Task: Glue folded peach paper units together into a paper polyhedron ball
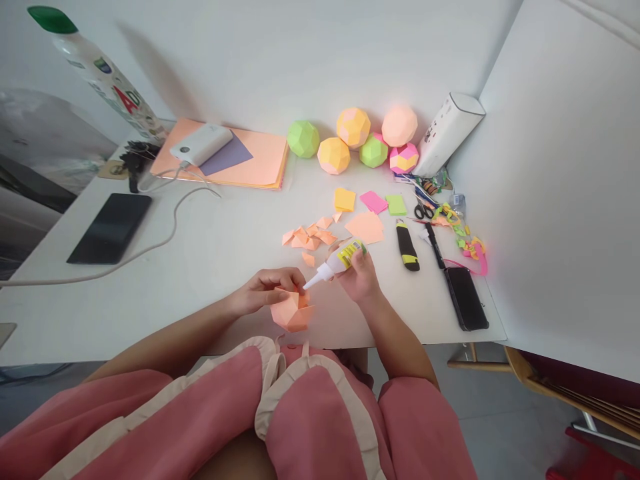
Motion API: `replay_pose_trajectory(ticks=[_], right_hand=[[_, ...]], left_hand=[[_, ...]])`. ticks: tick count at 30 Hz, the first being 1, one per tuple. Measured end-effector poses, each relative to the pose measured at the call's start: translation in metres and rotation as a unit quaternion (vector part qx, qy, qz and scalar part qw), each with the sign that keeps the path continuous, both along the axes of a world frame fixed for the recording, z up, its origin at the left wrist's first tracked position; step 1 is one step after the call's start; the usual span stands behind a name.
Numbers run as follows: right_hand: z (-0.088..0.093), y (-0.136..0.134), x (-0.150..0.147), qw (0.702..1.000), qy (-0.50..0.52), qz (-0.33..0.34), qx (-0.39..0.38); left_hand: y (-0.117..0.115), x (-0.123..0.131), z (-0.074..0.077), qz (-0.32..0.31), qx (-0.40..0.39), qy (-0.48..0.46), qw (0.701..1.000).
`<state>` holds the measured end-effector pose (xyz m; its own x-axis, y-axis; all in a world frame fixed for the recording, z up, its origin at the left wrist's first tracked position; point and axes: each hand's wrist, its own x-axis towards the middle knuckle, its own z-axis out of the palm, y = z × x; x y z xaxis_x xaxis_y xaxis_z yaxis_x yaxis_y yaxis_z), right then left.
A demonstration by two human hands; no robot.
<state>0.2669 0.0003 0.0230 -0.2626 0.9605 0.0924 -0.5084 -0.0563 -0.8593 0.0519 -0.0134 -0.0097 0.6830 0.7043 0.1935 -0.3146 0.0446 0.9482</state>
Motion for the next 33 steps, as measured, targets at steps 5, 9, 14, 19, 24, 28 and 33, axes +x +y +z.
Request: replay_pose_trajectory(ticks=[5,9,14,19,24,28,33], right_hand=[[0.004,0.001,0.006,0.998,-0.013,-0.063,0.013],[0.005,-0.002,0.005,0.996,-0.017,-0.083,0.039],[0.005,0.002,0.001,0.996,0.031,0.005,-0.089],[0.005,0.007,0.002,0.962,0.082,0.117,-0.234],[0.005,0.007,0.004,0.950,0.056,0.172,-0.255],[0.004,0.006,0.005,0.944,0.038,0.185,-0.271],[0.004,0.007,0.006,0.939,0.042,0.197,-0.278]], left_hand=[[-0.001,-0.003,0.001,-0.006,0.041,-0.059,0.997],[-0.002,-0.003,0.006,-0.004,0.059,-0.102,0.993],[-0.003,-0.001,0.012,0.005,0.082,-0.111,0.990],[-0.002,0.001,0.014,0.033,0.120,-0.091,0.988],[0.000,0.001,0.014,0.042,0.125,-0.061,0.989],[0.000,0.001,0.015,0.044,0.130,-0.049,0.989],[-0.001,0.000,0.015,0.042,0.125,-0.039,0.990]])
